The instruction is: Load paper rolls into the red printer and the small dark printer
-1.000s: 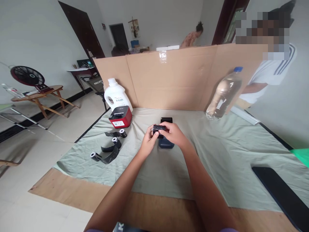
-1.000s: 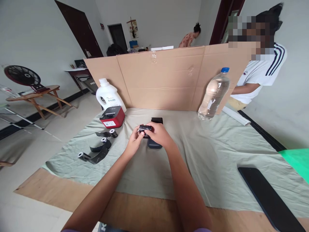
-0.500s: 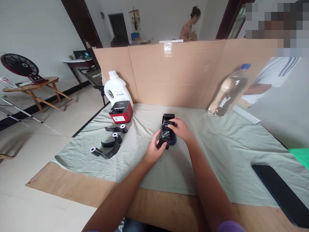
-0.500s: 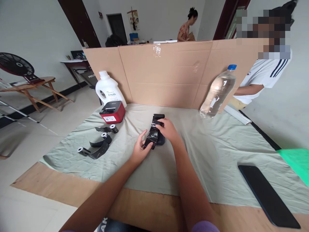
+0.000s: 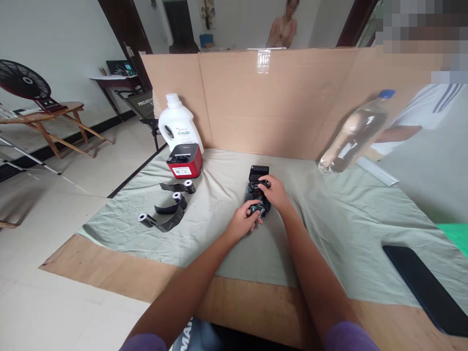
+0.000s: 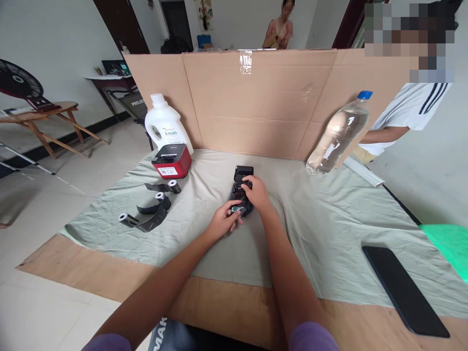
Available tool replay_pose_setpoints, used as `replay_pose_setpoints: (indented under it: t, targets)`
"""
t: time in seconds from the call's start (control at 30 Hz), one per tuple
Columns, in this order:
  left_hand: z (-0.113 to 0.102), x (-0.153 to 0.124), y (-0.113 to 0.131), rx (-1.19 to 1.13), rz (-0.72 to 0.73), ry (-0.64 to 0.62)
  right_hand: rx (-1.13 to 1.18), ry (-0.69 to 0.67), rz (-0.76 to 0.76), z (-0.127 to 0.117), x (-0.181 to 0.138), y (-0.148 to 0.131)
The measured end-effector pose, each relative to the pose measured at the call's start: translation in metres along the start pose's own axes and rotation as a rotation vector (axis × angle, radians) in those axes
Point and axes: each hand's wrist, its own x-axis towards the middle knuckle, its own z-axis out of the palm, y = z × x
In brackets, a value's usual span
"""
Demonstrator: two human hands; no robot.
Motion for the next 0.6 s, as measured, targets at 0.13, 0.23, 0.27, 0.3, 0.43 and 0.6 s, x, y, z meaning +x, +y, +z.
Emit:
replay_pose_setpoints:
  t: [0.13, 0.23, 0.27, 0.3, 0.43, 0.6]
  targets:
    - [-0.001, 0.001, 0.001, -0.023, 0.003, -0.009, 0.044, 0.020, 0.035, 0.004, -0.001, 0.007]
    - [-0.001, 0.002, 0.001, -0.009, 0.011, -0.013, 0.003, 0.002, 0.069, 0.007, 0.000, 0.011]
    - [-0.002, 0.002, 0.002, 0.000, 0.013, -0.013, -0.013, -0.006, 0.080, 0.007, 0.001, 0.012]
    - [-0.002, 0.003, 0.002, 0.009, 0.013, -0.013, -0.030, -0.013, 0.092, 0.008, 0.002, 0.012]
    - [-0.002, 0.006, 0.001, 0.013, 0.009, -0.013, -0.123, -0.015, 0.159, 0.012, 0.004, 0.007]
    - [-0.003, 0.008, 0.000, -0.002, 0.022, -0.004, -0.195, 0.121, 0.313, 0.016, 0.002, 0.003]
